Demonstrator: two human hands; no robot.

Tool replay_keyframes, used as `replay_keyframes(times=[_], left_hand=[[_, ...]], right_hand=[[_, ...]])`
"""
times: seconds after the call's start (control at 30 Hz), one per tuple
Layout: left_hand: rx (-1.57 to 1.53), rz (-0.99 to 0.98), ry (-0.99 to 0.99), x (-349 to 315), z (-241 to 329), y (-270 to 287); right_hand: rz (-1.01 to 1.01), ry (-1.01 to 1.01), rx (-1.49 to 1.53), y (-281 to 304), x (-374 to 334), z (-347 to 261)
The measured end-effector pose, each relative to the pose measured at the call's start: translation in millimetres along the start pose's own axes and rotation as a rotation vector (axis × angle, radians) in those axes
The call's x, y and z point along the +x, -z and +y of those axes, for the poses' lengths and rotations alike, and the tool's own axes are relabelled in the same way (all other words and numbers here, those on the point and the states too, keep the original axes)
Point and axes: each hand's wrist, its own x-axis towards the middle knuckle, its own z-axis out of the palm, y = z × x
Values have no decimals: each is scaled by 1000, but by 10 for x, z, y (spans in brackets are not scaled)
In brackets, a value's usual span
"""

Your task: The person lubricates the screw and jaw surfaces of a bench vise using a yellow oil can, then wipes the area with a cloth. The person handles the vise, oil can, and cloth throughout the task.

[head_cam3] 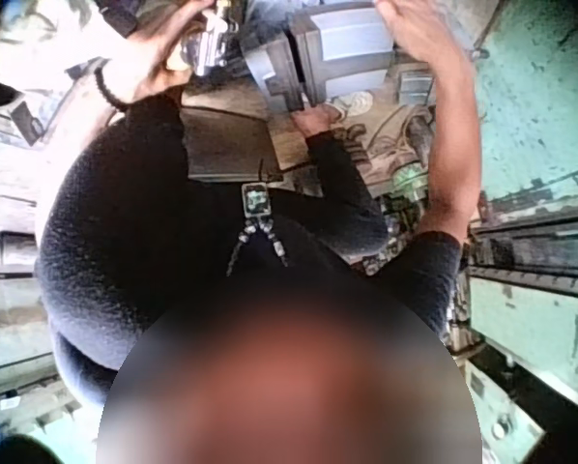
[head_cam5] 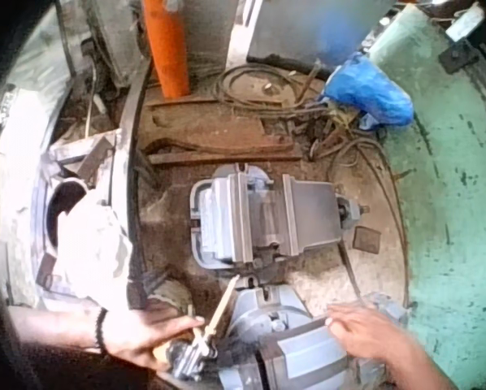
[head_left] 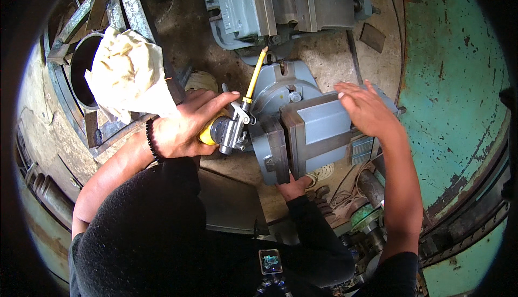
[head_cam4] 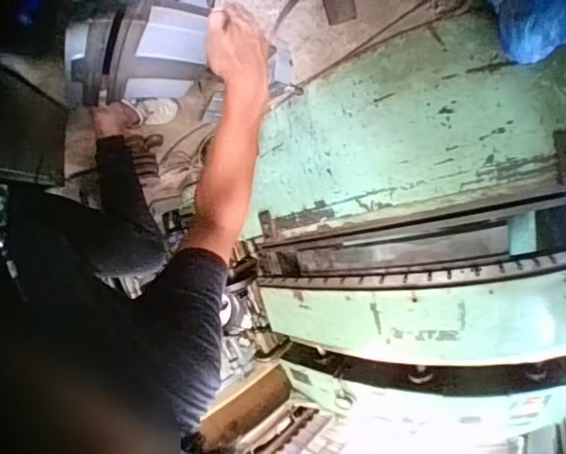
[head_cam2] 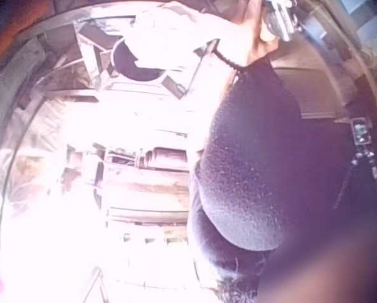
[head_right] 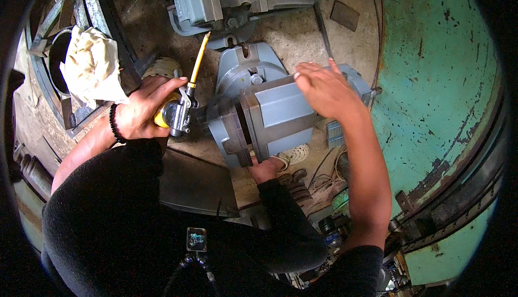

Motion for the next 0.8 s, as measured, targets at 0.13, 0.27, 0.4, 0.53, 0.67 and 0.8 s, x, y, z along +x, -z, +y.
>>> replay_keyframes(times=[0.13, 0.27, 0.4, 0.53, 0.67, 0.8], left_hand=[[22, -7, -20, 9, 22, 8], [28, -21, 4, 2, 48, 18], [33, -9, -33, 30, 54, 16], [48, 9, -58, 56, 54, -2], [37, 13, -39, 50, 65, 1], [29, 4, -40, 53, 77, 4]], right_hand=[[-132, 162, -36, -154, 28, -101], [-121, -81, 47, -37, 36, 78], [-11, -101, -70, -34, -17, 152], [52, 59, 22, -125, 20, 19], [-85, 62, 68, -77, 34, -22], [-93, -48, -6, 1, -31, 48]])
